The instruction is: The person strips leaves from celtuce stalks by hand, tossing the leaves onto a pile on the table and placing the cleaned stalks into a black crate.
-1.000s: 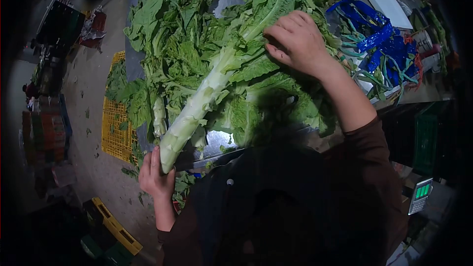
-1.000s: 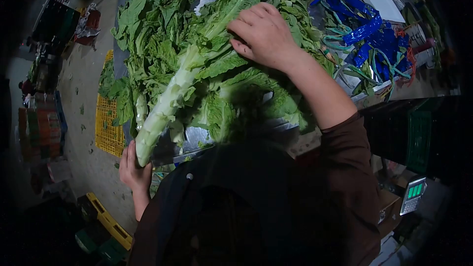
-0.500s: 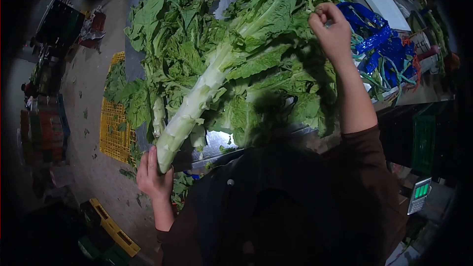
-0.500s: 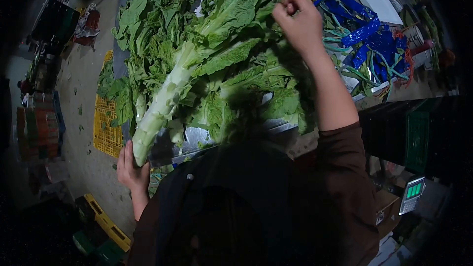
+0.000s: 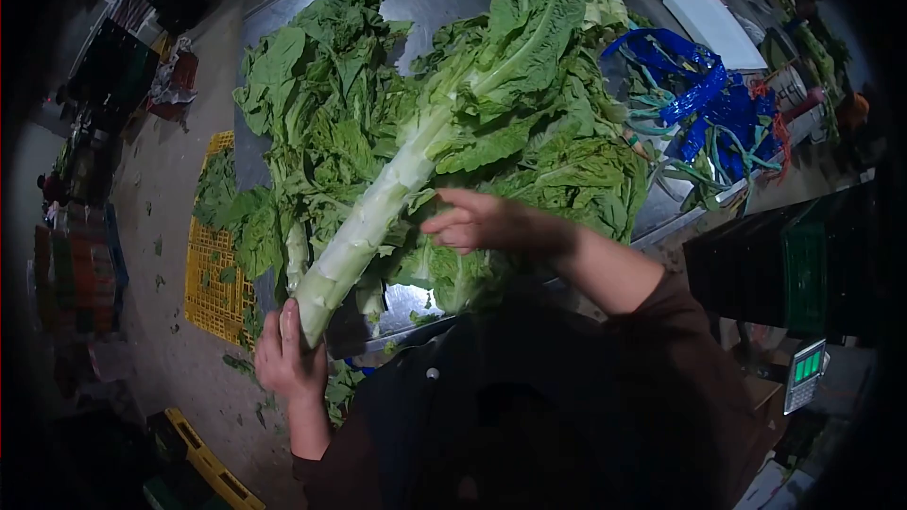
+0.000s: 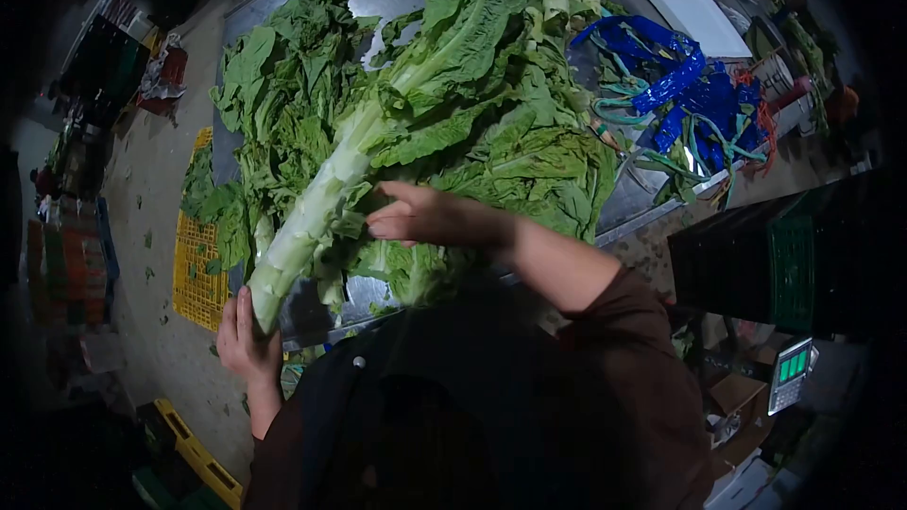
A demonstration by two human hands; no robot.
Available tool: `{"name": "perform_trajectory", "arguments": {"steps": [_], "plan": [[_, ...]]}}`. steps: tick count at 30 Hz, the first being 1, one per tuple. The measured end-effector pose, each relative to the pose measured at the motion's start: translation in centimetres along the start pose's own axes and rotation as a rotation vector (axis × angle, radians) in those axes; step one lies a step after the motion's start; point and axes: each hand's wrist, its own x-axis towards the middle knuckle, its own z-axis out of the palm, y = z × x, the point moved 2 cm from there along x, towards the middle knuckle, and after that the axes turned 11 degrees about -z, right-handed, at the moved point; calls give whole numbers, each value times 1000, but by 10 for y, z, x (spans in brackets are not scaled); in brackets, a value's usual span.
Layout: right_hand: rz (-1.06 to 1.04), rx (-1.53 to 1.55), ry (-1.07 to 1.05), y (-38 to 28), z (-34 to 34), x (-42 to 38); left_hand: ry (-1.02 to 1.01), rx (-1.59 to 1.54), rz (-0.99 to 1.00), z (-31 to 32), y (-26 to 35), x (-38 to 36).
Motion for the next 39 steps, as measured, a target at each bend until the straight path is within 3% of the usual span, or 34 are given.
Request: {"name": "perform_trajectory", "arguments": {"steps": [2,4,5,6,8,9,11,12,14,15,17,19,23,29,32,34,36,38,39], "plan": [[-89,428,-57,-2,19,23,86,38,100,1,4,3],[-272,822,88,-6,23,39,108,65,155,1,8,2],[-381,877,78,5,22,46,128,101,205,-1,10,2],[-388,868,81,11,16,48,136,94,206,-6,15,3],[-611,891,-189,6,9,45,-59,-143,56,-18,27,9],[-588,923,-143,5,7,42,-49,-158,60,-20,31,13],[-635,860,-182,3,4,36,-281,-337,-136,-14,38,22],[-604,809,-162,1,3,31,-443,-534,-325,-7,40,25],[-558,687,-166,-27,8,4,-532,-488,-241,0,40,29],[-624,639,-282,-13,3,13,-623,-420,-167,4,41,30],[-610,671,-258,-21,4,0,-525,-476,-113,11,42,24],[-592,748,-278,-19,6,0,-249,-330,-21,12,39,23],[-721,766,-208,12,13,-3,62,-239,117,13,26,32],[-866,614,-84,15,46,-58,80,-347,307,22,15,48],[-861,545,97,26,58,-95,114,-382,430,22,27,60],[-595,563,346,44,64,-121,126,-409,517,18,39,65],[-586,586,427,79,61,-139,146,-400,599,10,54,72],[-238,174,617,91,63,-188,163,-409,671,13,64,76],[-188,119,737,111,66,-205,182,-405,702,13,70,77]]}}
